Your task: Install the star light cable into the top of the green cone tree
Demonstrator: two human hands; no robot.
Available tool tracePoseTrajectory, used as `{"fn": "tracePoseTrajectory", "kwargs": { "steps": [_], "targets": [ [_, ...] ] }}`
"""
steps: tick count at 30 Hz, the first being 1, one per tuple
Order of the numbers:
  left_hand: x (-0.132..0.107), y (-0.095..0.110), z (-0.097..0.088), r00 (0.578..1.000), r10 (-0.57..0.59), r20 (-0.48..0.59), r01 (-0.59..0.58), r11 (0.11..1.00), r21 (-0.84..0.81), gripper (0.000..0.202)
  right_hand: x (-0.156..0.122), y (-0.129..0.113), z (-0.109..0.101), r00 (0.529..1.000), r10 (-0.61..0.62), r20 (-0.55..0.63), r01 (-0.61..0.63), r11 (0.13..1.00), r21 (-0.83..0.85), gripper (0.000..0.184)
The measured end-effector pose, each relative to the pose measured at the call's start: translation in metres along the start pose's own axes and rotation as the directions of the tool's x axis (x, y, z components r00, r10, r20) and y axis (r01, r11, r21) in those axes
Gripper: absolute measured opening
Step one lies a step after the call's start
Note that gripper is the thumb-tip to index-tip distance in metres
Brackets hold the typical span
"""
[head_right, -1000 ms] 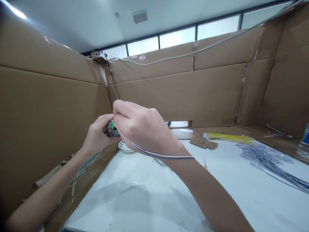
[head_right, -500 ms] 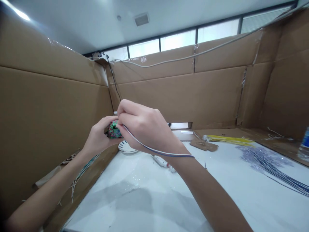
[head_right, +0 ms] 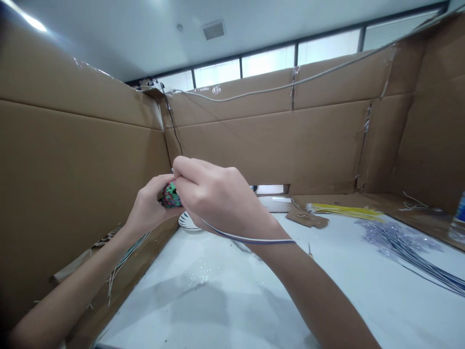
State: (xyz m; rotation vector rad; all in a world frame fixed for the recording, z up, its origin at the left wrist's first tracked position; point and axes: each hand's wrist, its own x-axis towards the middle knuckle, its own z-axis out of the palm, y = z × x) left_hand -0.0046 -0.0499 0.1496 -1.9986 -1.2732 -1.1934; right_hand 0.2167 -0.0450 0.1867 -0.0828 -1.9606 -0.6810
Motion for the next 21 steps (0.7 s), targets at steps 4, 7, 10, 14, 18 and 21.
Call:
{"fn": "tracePoseTrajectory", "kwargs": {
  "steps": [4, 7, 10, 14, 18, 21],
  "targets": [
    [0.0000, -0.0001, -0.0005, 1.000, -0.008, 0.000, 0.008, 1.000, 0.023, 0.054, 0.0003, -0.0002, -0.0018, 0.999, -0.001, 0.032, 0.001, 1.000, -0.010, 0.022],
    [0.0004, -0.0002, -0.0008, 1.000, -0.006, -0.005, 0.006, 0.999, 0.036, 0.053, 0.0003, -0.0006, -0.0031, 0.998, 0.004, 0.055, -0.003, 1.000, -0.005, 0.021],
    [0.0007, -0.0002, -0.0008, 1.000, -0.003, -0.007, 0.004, 0.999, 0.044, 0.051, 0.0004, -0.0015, -0.0040, 0.997, 0.017, 0.082, -0.018, 1.000, 0.002, 0.021],
    [0.0005, -0.0012, -0.0003, 1.000, -0.001, -0.001, 0.001, 0.999, 0.043, 0.052, 0.0000, -0.0025, -0.0047, 0.995, 0.041, 0.095, -0.042, 0.999, 0.010, 0.020],
    [-0.0001, -0.0026, 0.0008, 1.000, 0.004, -0.012, -0.004, 0.999, 0.047, 0.052, -0.0005, -0.0027, -0.0041, 0.995, 0.055, 0.085, -0.055, 0.998, 0.005, 0.021],
    [-0.0004, -0.0033, 0.0013, 1.000, 0.017, -0.020, -0.016, 0.999, 0.052, 0.052, -0.0003, -0.0029, -0.0037, 0.995, 0.064, 0.078, -0.065, 0.998, 0.006, 0.021]
  ]
}}
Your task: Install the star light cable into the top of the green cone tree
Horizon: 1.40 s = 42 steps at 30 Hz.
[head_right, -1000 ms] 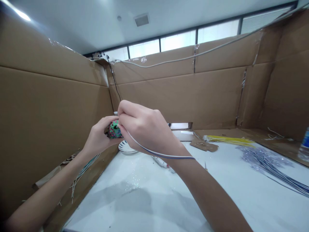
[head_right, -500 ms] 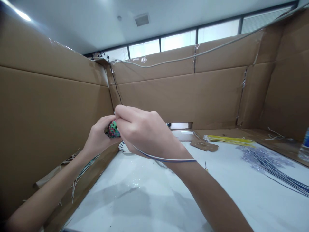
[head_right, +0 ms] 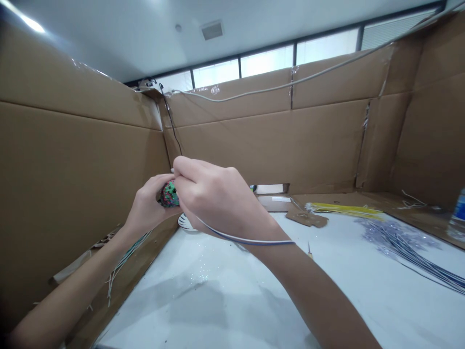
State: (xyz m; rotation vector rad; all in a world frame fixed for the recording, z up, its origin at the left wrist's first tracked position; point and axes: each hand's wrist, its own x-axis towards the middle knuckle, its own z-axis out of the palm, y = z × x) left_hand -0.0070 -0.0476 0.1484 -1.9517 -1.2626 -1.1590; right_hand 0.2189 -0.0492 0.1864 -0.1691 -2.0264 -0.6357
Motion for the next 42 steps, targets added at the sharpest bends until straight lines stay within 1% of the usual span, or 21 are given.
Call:
{"fn": "tracePoseTrajectory", "kwargs": {
  "steps": [6, 22, 30, 39, 42],
  "targets": [
    [-0.0004, -0.0004, 0.0002, 1.000, 0.001, -0.006, -0.001, 1.000, 0.008, 0.051, 0.0005, -0.0014, 0.0001, 1.000, 0.010, 0.008, -0.009, 1.000, -0.003, 0.021],
    [-0.0008, -0.0021, 0.0021, 1.000, 0.023, -0.001, -0.023, 0.999, 0.025, 0.053, 0.0009, -0.0034, 0.0028, 1.000, 0.008, -0.025, -0.009, 0.998, -0.064, 0.022],
    [-0.0014, 0.0019, 0.0022, 0.999, -0.006, 0.034, 0.007, 1.000, -0.029, 0.051, 0.0015, -0.0013, 0.0026, 0.999, 0.021, -0.041, -0.021, 1.000, 0.001, 0.023],
    [-0.0014, 0.0051, 0.0009, 0.999, -0.016, 0.046, 0.019, 0.998, -0.053, 0.052, -0.0003, -0.0005, 0.0036, 1.000, 0.012, 0.001, -0.012, 1.000, -0.011, 0.023],
    [-0.0016, 0.0045, 0.0012, 0.999, -0.016, 0.041, 0.018, 0.999, -0.048, 0.053, -0.0010, -0.0005, 0.0031, 0.999, 0.032, 0.029, -0.033, 0.999, 0.034, 0.022]
  ]
}}
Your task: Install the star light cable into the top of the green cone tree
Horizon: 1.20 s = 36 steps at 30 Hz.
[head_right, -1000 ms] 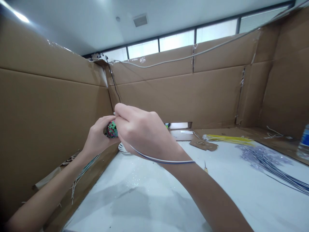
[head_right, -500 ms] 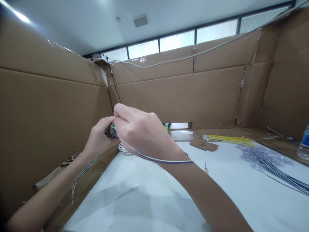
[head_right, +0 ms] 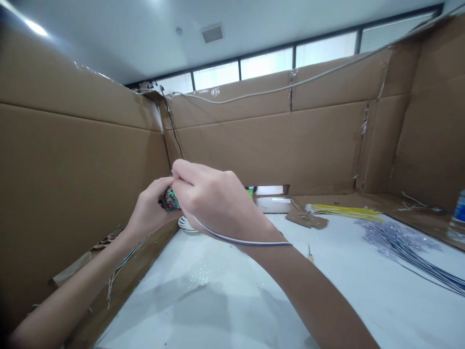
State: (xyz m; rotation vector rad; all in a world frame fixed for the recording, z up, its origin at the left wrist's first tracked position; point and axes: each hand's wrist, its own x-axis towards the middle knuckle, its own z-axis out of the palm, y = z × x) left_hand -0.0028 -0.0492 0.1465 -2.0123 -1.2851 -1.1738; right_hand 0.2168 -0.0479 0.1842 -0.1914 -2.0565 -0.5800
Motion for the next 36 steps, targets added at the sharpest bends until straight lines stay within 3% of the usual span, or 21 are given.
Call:
{"fn": "tracePoseTrajectory", "kwargs": {
  "steps": [6, 12, 16, 19, 26, 31, 36],
  "targets": [
    [-0.002, 0.001, 0.001, 0.997, -0.031, 0.070, 0.033, 0.999, -0.018, 0.054, 0.001, 0.007, 0.002, 0.983, 0.172, 0.058, -0.182, 0.930, 0.318, 0.016],
    [-0.002, 0.004, 0.002, 0.978, -0.093, 0.185, 0.113, 0.988, -0.101, 0.058, 0.005, 0.021, 0.008, 0.895, 0.333, 0.297, -0.445, 0.620, 0.646, 0.004],
    [-0.002, 0.006, 0.002, 0.951, -0.136, 0.279, 0.178, 0.975, -0.132, 0.060, 0.004, 0.034, 0.015, 0.821, 0.328, 0.467, -0.570, 0.460, 0.680, 0.012],
    [-0.003, 0.006, 0.003, 0.932, -0.156, 0.327, 0.218, 0.962, -0.163, 0.059, 0.003, 0.041, 0.017, 0.778, 0.350, 0.522, -0.628, 0.388, 0.675, 0.018],
    [-0.003, 0.002, 0.003, 0.909, -0.194, 0.368, 0.284, 0.936, -0.209, 0.060, 0.002, 0.046, 0.018, 0.757, 0.341, 0.557, -0.651, 0.318, 0.689, 0.037],
    [-0.004, 0.003, 0.004, 0.898, -0.211, 0.387, 0.293, 0.942, -0.165, 0.059, 0.001, 0.046, 0.021, 0.794, 0.338, 0.505, -0.603, 0.336, 0.724, 0.019],
    [-0.004, 0.004, 0.006, 0.902, -0.194, 0.385, 0.263, 0.956, -0.133, 0.059, 0.001, 0.043, 0.026, 0.814, 0.360, 0.456, -0.578, 0.414, 0.704, 0.014]
  ]
}}
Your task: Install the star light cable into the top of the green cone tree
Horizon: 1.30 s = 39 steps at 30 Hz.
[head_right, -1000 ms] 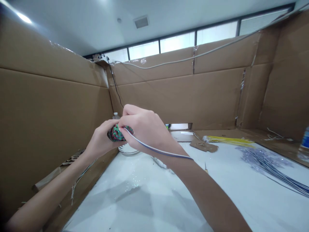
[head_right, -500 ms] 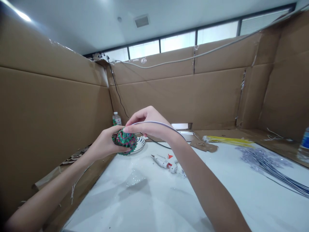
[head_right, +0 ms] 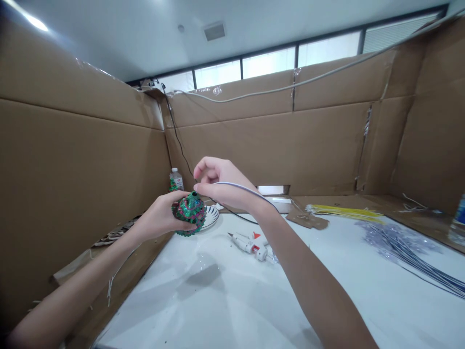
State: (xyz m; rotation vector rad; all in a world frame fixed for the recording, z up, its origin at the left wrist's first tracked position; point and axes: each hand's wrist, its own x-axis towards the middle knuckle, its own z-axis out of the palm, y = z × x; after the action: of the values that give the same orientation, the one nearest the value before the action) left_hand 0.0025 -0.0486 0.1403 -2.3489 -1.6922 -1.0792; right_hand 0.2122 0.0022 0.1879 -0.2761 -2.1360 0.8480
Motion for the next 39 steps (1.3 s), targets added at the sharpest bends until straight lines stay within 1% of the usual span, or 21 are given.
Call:
{"fn": "tracePoseTrajectory", "kwargs": {
  "steps": [3, 6, 8, 11, 12, 15, 17, 19, 21, 24, 26, 28, 30, 34, 36, 39],
  "targets": [
    [0.000, 0.000, 0.000, 1.000, 0.010, 0.003, -0.010, 1.000, 0.018, 0.058, 0.001, 0.001, 0.002, 1.000, 0.006, 0.015, -0.006, 0.999, -0.035, 0.015],
    [-0.001, 0.001, 0.000, 0.999, -0.015, 0.031, 0.014, 1.000, 0.025, 0.058, 0.002, 0.000, 0.001, 0.998, 0.046, 0.032, -0.046, 0.999, -0.003, 0.022],
    [-0.001, 0.002, 0.000, 0.998, -0.031, 0.060, 0.030, 1.000, 0.005, 0.058, 0.002, -0.002, 0.000, 0.993, 0.087, 0.074, -0.093, 0.993, 0.075, 0.027],
    [-0.001, 0.004, -0.001, 0.994, -0.045, 0.098, 0.050, 0.998, -0.047, 0.055, 0.003, -0.001, -0.001, 0.987, 0.105, 0.123, -0.128, 0.970, 0.206, 0.026],
    [-0.001, 0.004, -0.001, 0.993, -0.053, 0.108, 0.061, 0.996, -0.066, 0.054, 0.004, 0.001, -0.001, 0.988, 0.097, 0.116, -0.124, 0.960, 0.251, 0.026],
    [-0.002, 0.004, -0.002, 0.988, -0.083, 0.130, 0.098, 0.989, -0.111, 0.052, 0.007, 0.006, -0.001, 0.994, 0.072, 0.078, -0.096, 0.921, 0.377, 0.034],
    [-0.002, 0.005, -0.003, 0.989, -0.084, 0.125, 0.099, 0.989, -0.112, 0.052, 0.007, 0.008, -0.001, 0.997, 0.064, 0.045, -0.076, 0.914, 0.398, 0.031],
    [-0.002, 0.005, -0.004, 0.991, -0.079, 0.111, 0.089, 0.992, -0.091, 0.051, 0.006, 0.008, -0.001, 0.998, 0.060, 0.009, -0.059, 0.931, 0.361, 0.023],
    [-0.003, 0.005, -0.004, 0.990, -0.082, 0.114, 0.091, 0.993, -0.075, 0.048, 0.003, 0.007, -0.001, 0.999, 0.051, -0.007, -0.047, 0.956, 0.288, 0.027],
    [-0.003, 0.005, -0.004, 0.987, -0.101, 0.127, 0.110, 0.992, -0.064, 0.048, 0.000, 0.006, 0.001, 1.000, -0.001, -0.027, 0.003, 0.997, 0.078, 0.027],
    [-0.002, 0.004, -0.003, 0.985, -0.115, 0.127, 0.122, 0.991, -0.047, 0.051, -0.001, 0.006, 0.002, 0.998, -0.056, -0.034, 0.054, 0.996, -0.069, 0.024],
    [-0.002, 0.004, -0.003, 0.982, -0.131, 0.133, 0.136, 0.990, -0.025, 0.055, -0.002, 0.006, 0.002, 0.995, -0.093, -0.036, 0.087, 0.984, -0.152, 0.022],
    [-0.002, 0.004, -0.003, 0.979, -0.140, 0.145, 0.142, 0.990, -0.002, 0.056, -0.002, 0.006, 0.001, 0.994, -0.100, -0.040, 0.091, 0.980, -0.176, 0.024],
    [-0.002, 0.006, -0.004, 0.980, -0.130, 0.150, 0.126, 0.991, 0.037, 0.056, -0.003, 0.005, 0.000, 0.996, -0.068, -0.052, 0.060, 0.986, -0.157, 0.026],
    [-0.003, 0.009, -0.004, 0.981, -0.122, 0.150, 0.114, 0.992, 0.057, 0.054, -0.002, 0.007, 0.002, 0.998, -0.048, -0.033, 0.043, 0.990, -0.137, 0.028],
    [-0.004, 0.013, -0.004, 0.985, -0.117, 0.130, 0.106, 0.990, 0.087, 0.051, 0.001, 0.010, 0.005, 1.000, -0.008, 0.029, 0.011, 0.995, -0.096, 0.030]
  ]
}}
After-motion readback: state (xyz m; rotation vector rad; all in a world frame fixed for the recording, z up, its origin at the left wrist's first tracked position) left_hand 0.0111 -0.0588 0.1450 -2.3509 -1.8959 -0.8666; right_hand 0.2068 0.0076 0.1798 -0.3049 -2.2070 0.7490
